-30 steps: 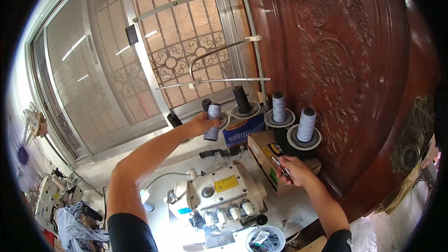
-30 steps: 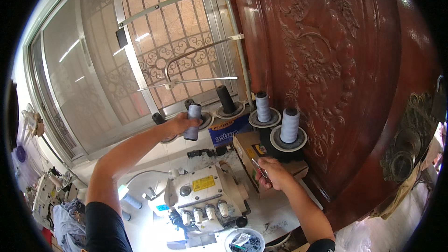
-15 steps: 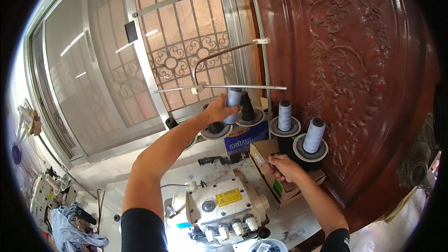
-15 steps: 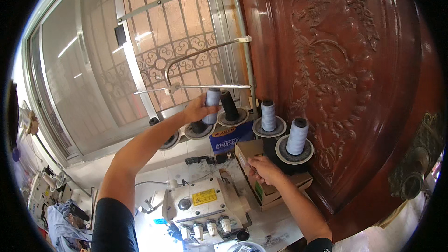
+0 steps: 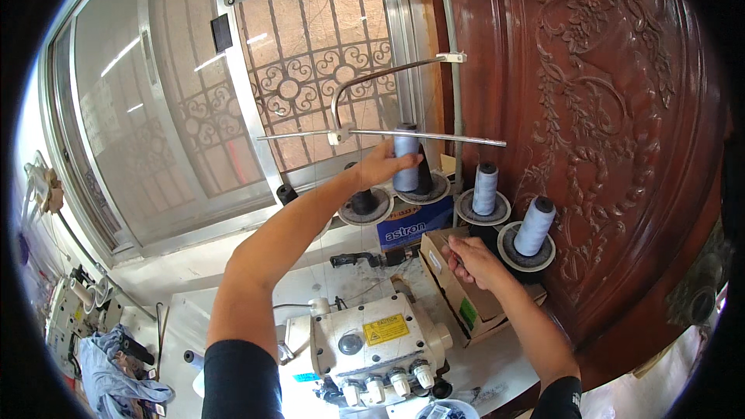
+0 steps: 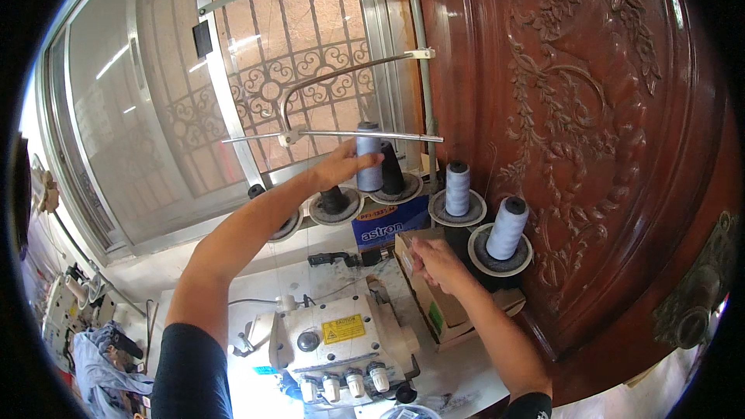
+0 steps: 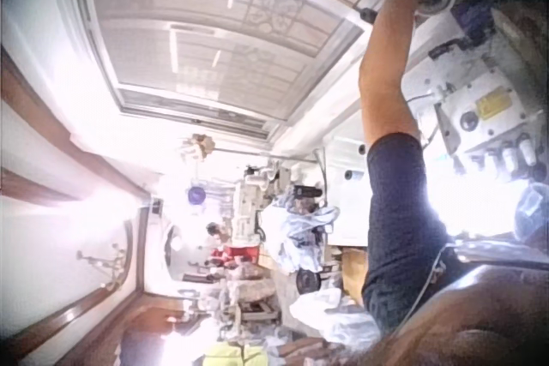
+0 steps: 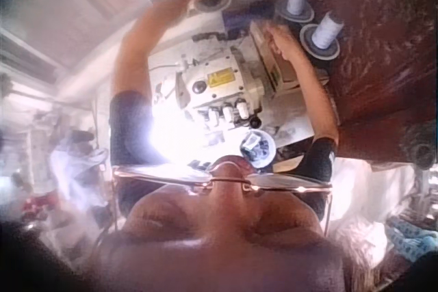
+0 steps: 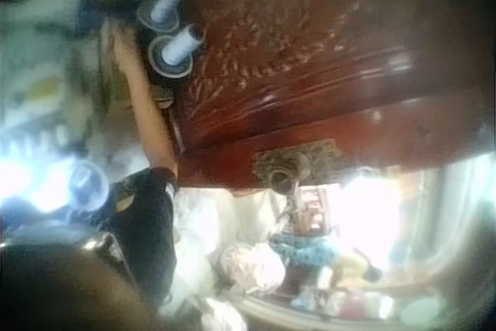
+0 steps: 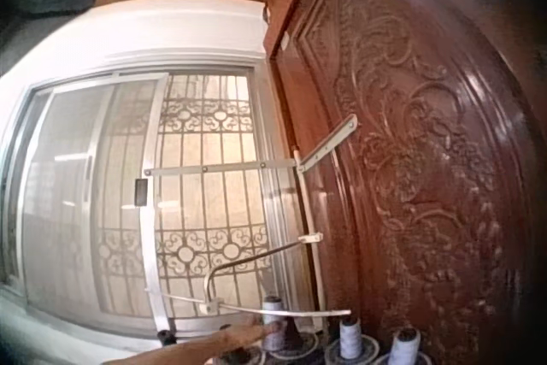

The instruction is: The person sets up spools of thread on a machine, including placing spools on holders and threading the line through guides by hand.

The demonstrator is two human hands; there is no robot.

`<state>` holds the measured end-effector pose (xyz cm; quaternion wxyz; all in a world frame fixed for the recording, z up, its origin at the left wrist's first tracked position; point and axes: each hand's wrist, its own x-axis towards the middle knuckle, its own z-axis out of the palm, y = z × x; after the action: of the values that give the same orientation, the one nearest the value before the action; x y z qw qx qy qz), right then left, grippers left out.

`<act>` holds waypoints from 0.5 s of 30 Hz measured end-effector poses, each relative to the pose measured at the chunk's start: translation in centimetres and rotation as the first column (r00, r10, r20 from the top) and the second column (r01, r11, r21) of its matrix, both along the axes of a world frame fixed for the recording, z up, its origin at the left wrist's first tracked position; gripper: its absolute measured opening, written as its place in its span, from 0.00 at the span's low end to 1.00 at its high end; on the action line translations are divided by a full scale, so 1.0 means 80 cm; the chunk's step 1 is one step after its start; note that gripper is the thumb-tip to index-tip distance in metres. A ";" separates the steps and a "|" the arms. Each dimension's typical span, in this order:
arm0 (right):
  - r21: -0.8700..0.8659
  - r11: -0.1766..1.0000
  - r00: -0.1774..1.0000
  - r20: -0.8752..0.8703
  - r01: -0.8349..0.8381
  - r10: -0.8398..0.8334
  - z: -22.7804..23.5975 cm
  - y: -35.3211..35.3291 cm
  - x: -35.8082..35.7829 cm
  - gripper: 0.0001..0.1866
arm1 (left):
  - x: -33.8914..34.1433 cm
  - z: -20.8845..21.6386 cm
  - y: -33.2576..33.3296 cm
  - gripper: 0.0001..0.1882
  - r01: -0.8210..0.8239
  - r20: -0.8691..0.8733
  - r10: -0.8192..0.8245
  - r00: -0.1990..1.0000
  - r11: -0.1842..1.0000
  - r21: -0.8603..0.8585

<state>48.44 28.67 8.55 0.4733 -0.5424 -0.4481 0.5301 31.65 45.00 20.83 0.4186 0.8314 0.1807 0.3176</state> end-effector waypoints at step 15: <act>0.753 0.658 0.517 0.550 0.033 -0.656 0.038 0.129 -0.048 0.14 | -0.080 -0.011 -0.065 0.25 -0.255 -0.192 0.206 0.959 0.924 -0.283</act>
<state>44.63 39.02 11.58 0.4850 -0.5959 -0.6353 -0.0778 25.27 39.81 19.94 0.4858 0.7522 0.3572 0.2658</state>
